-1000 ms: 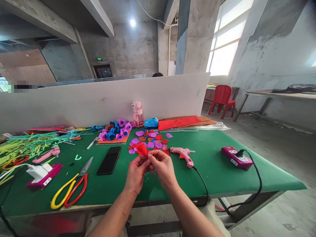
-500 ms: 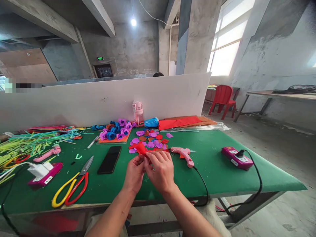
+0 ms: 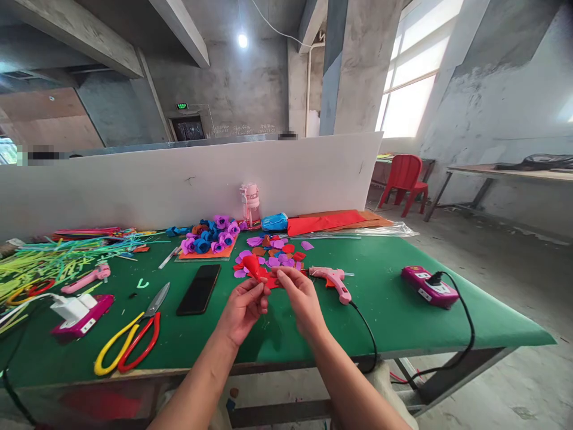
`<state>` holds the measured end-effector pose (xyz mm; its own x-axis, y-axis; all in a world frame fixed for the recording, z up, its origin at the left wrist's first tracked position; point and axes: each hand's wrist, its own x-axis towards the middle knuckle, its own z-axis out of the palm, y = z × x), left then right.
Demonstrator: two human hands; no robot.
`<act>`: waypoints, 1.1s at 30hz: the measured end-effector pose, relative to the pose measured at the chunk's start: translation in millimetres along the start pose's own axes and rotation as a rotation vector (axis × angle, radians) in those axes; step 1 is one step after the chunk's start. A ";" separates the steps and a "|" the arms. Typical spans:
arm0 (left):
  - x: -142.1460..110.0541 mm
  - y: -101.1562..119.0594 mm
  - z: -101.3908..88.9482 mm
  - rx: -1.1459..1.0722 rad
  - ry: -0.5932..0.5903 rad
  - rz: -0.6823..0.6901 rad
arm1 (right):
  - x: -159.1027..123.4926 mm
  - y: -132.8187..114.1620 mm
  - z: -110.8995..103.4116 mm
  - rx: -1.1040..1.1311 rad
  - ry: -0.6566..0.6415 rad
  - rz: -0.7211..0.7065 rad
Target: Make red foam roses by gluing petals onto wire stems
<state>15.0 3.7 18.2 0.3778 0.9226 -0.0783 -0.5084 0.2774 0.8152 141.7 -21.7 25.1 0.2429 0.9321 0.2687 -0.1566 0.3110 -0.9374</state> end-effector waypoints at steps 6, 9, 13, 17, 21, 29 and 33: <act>-2.6 -3.4 2.9 0.092 -0.105 -0.019 | 0.9 2.9 -1.0 0.269 -0.229 0.205; -3.0 -5.9 3.2 0.146 -0.149 -0.025 | -1.1 0.3 -1.6 0.279 -0.232 0.226; -3.2 -8.0 3.7 0.162 -0.165 -0.024 | -1.6 -0.5 -3.2 0.265 -0.241 0.227; -3.6 -9.1 5.7 0.170 -0.150 -0.006 | -1.4 1.8 -2.3 0.256 -0.223 0.237; -2.7 -9.2 6.1 0.155 -0.106 0.001 | 0.9 4.7 -1.9 0.228 -0.177 0.204; -12.4 4.6 10.1 0.355 0.055 0.308 | 1.9 -3.0 -5.6 0.022 -0.161 -0.045; -22.1 16.6 8.1 0.620 0.242 0.609 | -2.3 -9.1 -4.8 -0.115 -0.157 -0.257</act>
<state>4.5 -14.2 38.1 -0.0291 0.9133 0.4064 -0.0318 -0.4072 0.9128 147.1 -27.5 31.9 0.1087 0.8457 0.5224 0.0021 0.5254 -0.8509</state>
